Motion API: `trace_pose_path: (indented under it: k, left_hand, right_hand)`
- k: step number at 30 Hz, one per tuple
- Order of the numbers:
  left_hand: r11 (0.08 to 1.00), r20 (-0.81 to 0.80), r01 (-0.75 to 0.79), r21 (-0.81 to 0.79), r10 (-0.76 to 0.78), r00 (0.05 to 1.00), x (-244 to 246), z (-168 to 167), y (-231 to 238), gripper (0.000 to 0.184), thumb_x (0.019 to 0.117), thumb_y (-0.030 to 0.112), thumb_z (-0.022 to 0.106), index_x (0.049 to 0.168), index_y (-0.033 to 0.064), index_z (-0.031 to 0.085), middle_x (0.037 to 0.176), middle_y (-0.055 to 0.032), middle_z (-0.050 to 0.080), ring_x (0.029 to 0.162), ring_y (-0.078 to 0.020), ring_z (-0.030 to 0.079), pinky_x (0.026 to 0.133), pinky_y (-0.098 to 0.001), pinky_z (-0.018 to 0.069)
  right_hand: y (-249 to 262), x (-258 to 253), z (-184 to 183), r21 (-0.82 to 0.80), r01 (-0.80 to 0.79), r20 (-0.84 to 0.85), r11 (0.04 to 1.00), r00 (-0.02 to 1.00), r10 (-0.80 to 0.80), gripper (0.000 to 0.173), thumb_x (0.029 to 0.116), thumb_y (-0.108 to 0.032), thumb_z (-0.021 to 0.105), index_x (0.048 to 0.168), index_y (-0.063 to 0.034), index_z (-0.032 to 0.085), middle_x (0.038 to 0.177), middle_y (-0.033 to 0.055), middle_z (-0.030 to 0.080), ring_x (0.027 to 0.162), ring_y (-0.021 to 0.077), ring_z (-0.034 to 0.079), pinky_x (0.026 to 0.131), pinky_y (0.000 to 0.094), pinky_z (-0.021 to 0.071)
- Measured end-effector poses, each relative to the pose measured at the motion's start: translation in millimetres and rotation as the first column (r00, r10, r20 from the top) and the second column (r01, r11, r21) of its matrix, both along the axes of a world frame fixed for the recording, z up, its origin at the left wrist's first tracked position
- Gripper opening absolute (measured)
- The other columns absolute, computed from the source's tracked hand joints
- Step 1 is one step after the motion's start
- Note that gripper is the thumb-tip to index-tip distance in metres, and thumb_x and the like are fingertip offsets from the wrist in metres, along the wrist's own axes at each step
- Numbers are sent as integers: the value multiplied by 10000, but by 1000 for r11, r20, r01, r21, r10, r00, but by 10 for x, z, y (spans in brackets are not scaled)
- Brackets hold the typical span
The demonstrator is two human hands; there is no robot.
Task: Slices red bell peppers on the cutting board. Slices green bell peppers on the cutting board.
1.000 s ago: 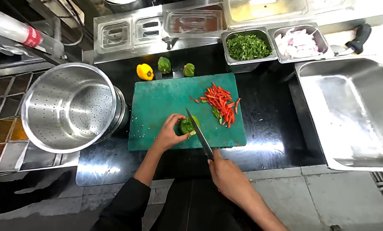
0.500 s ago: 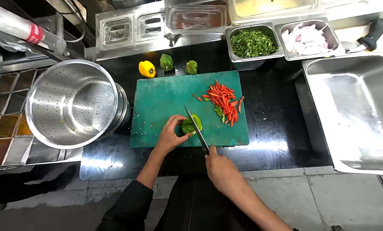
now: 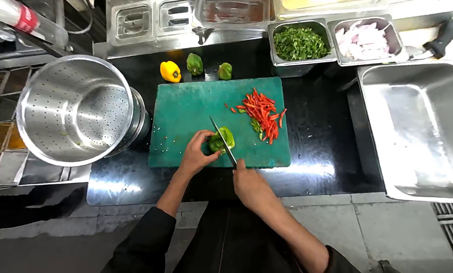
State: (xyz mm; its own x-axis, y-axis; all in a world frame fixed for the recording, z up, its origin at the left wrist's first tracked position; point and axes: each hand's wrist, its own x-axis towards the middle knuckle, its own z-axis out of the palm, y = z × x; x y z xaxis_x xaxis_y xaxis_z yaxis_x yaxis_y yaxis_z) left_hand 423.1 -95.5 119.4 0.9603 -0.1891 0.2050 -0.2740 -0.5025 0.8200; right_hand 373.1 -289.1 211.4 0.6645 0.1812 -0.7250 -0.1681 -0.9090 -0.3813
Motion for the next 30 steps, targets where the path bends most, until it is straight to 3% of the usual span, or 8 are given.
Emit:
trace_pose_path:
  k: [6, 9, 12, 16, 18, 22, 27, 30]
  left_hand:
    - [994, -102, -74, -76, 66, 993, -25, -13, 50, 576, 732, 107, 871, 1231, -14, 611, 1305, -165, 598, 1202, -213, 621, 1008, -369, 551]
    - [992, -87, -81, -97, 72, 994, -96, -58, 56, 585, 731, 107, 886, 1227, -25, 606, 1295, -165, 597, 1192, -200, 627, 1002, -348, 557]
    - [989, -96, -95, -116, 84, 992, -128, -63, 96, 582, 736, 85, 899, 1223, -18, 597, 1295, -164, 599, 1186, -227, 635, 998, -390, 561]
    - [982, -137, -125, -138, 106, 985, -143, -79, 71, 602, 749, 90, 890, 1258, -17, 585, 1317, -166, 589, 1203, -242, 629, 997, -406, 567]
    - [979, -133, -121, -163, 100, 986, -131, -106, 70, 600, 755, 85, 880, 1265, -14, 580, 1321, -161, 584, 1212, -230, 624, 998, -394, 570]
    - [967, -146, -94, -235, 60, 988, -100, -143, 90, 594, 756, 48, 867, 1267, -9, 571, 1322, -145, 581, 1214, -217, 614, 1001, -395, 563]
    - [957, -165, -94, -275, 49, 985, -90, -178, 109, 609, 750, 54, 869, 1273, 12, 560, 1320, -130, 574, 1220, -223, 601, 1013, -416, 554]
    - [965, -166, -75, -251, 34, 985, -82, -138, 99, 673, 766, 47, 856, 1347, 36, 518, 1344, -121, 566, 1242, -210, 588, 1033, -403, 537]
  right_hand:
    - [-86, -207, 113, -92, -68, -58, 993, 996, 63, 354, 1132, -260, 316, 1419, -80, 419, 1072, 206, 691, 1044, 390, 702, 857, 519, 559]
    - [-19, -264, 174, -212, -112, -43, 971, 994, 105, 361, 1088, -76, 349, 1445, -86, 405, 1136, 210, 675, 1037, 393, 706, 817, 507, 567]
    - [-3, -287, 141, -247, -121, 18, 961, 991, 129, 376, 1076, -40, 369, 1445, -92, 420, 1158, 219, 661, 987, 400, 714, 776, 499, 573]
    - [-266, -184, -10, -2, -52, -28, 999, 998, 51, 350, 1128, -277, 349, 1418, -113, 459, 1077, 213, 687, 1043, 411, 691, 867, 558, 545]
    - [-400, -143, -120, 142, 11, -40, 990, 999, -5, 342, 1120, -325, 385, 1366, -112, 491, 953, 184, 669, 904, 370, 692, 802, 537, 548]
    - [-514, -105, -239, 288, 133, -166, 948, 982, -87, 357, 1124, -363, 381, 1377, -128, 470, 776, 87, 589, 576, 203, 625, 580, 374, 561]
    - [-560, -95, -261, 299, 128, -162, 946, 983, -82, 349, 1123, -362, 382, 1376, -142, 476, 769, 86, 585, 567, 200, 611, 582, 378, 552]
    - [-597, -125, -303, 353, 146, -180, 924, 980, -86, 355, 1124, -368, 377, 1384, -143, 463, 754, 75, 573, 550, 191, 604, 558, 366, 551]
